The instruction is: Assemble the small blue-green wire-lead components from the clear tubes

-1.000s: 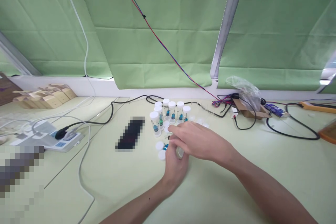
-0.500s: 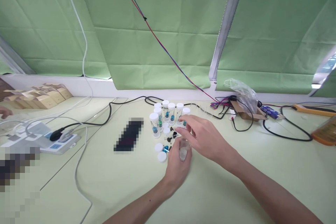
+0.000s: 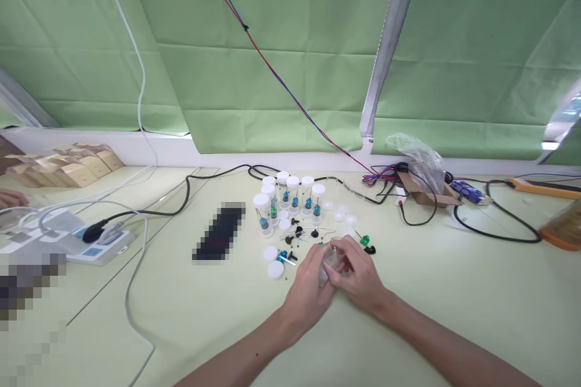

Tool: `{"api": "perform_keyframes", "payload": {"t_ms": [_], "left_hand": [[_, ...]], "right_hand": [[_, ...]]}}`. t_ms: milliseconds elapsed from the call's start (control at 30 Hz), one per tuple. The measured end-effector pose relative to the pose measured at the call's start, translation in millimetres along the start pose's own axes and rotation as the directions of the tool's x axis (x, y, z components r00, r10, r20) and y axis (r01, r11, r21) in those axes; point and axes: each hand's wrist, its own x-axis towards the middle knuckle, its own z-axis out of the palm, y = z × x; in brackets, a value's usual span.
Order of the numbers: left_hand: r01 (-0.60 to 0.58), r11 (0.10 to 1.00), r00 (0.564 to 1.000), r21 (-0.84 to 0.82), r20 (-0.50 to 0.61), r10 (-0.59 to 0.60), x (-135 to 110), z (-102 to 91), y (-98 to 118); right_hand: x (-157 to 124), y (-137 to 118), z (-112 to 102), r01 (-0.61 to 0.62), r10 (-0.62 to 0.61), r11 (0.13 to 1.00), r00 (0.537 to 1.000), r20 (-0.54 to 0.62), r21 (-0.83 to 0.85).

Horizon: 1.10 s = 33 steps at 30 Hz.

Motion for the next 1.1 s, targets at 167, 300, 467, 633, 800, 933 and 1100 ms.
{"api": "perform_keyframes", "payload": {"t_ms": [167, 300, 467, 633, 800, 933, 1100], "left_hand": [[-0.018, 1.000, 0.999, 0.026, 0.036, 0.017, 1, -1.9, 2], [-0.029, 0.996, 0.997, 0.081, 0.071, 0.023, 0, -3.4, 0], [-0.027, 0.986, 0.995, 0.166, 0.101, 0.010, 0, -4.4, -4], [-0.031, 0.980, 0.996, 0.199, 0.087, 0.014, 0, -6.4, -5], [-0.026, 0.971, 0.996, 0.238, 0.092, 0.005, 0, -7.2, -9], [-0.029, 0.959, 0.996, 0.283, 0.089, 0.004, -2, -6.0, -16], [0.000, 0.948, 1.000, 0.320, 0.016, -0.005, -1, -7.0, -20]], "right_hand": [[0, -2, -3, 0.020, -0.019, 1.000, 1.000, -0.017, 0.020], [0, 0, -3, 0.019, -0.018, 1.000, 0.999, -0.030, 0.023], [2, -1, -3, 0.024, -0.023, 1.000, 0.999, -0.033, 0.012], [2, 0, -2, 0.004, -0.004, 1.000, 1.000, 0.013, -0.001], [0, 6, 1, 0.002, -0.002, 1.000, 1.000, 0.021, -0.014], [0, 10, 0, -0.047, 0.048, 0.998, 0.998, 0.028, -0.030], [3, 13, -2, -0.124, 0.122, 0.990, 0.992, -0.031, -0.073]]}}
